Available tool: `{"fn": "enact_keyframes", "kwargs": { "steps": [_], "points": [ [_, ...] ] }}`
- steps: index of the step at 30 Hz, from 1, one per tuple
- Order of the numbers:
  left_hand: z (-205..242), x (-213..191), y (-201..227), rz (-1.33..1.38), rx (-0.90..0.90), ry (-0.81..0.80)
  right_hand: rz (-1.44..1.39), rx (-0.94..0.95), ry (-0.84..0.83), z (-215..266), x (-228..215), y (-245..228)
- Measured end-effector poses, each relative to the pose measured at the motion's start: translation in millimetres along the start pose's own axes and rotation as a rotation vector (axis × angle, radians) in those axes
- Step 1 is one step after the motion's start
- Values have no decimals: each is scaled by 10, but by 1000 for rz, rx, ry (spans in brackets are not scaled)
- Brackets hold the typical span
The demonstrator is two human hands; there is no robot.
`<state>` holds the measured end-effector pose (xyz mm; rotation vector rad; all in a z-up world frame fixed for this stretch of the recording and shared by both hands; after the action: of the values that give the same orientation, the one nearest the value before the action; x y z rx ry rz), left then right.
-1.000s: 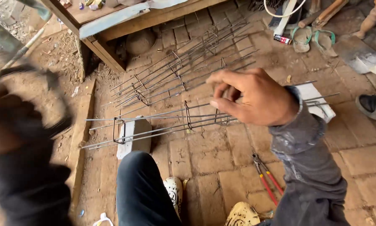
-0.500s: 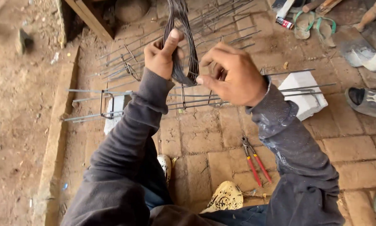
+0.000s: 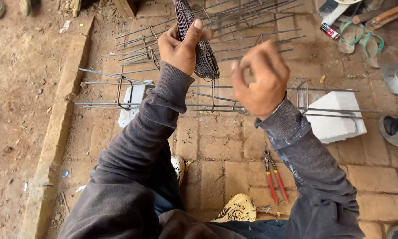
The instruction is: The person sits on a brick floor and assembles a metal frame by wrapping and twisting wire around the intersections of metal rods. They use pliers to tighten the wire and secure the joints, repeating the process for multiple sections of the frame.
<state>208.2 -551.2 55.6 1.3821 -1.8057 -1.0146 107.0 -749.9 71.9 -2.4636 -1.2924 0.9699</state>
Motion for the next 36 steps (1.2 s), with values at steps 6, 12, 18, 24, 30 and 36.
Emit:
{"fn": "enact_keyframes", "kwargs": {
  "steps": [6, 12, 18, 24, 30, 36],
  "points": [
    [-32, -156, -11, -44, 89, 72, 24, -84, -232, -64, 181, -157],
    [-8, -118, 36, 2, 68, 71, 98, -208, -126, -283, 201, -211],
    [35, -80, 103, -14, 115, -29, -394, 168, -360, -209, 259, 32],
    [65, 29, 88, -49, 90, -26, -271, -30, -378, -201, 191, 33],
    [81, 55, 100, -84, 150, -38, -199, 39, -311, -149, 148, 34],
    [112, 155, 81, -80, 113, -73, -173, -15, -378, -84, 189, 174]
  ]
}}
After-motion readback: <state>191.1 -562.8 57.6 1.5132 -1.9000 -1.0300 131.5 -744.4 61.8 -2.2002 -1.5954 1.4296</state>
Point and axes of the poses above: each hand's wrist, its own z-axis away from the middle knuckle, its own x-axis out of the palm, y = z × x, the point moved 1 cm from there along -z, towards the middle knuckle, and after that the axes turned 8 degrees about -y, right-handed, at the moved point
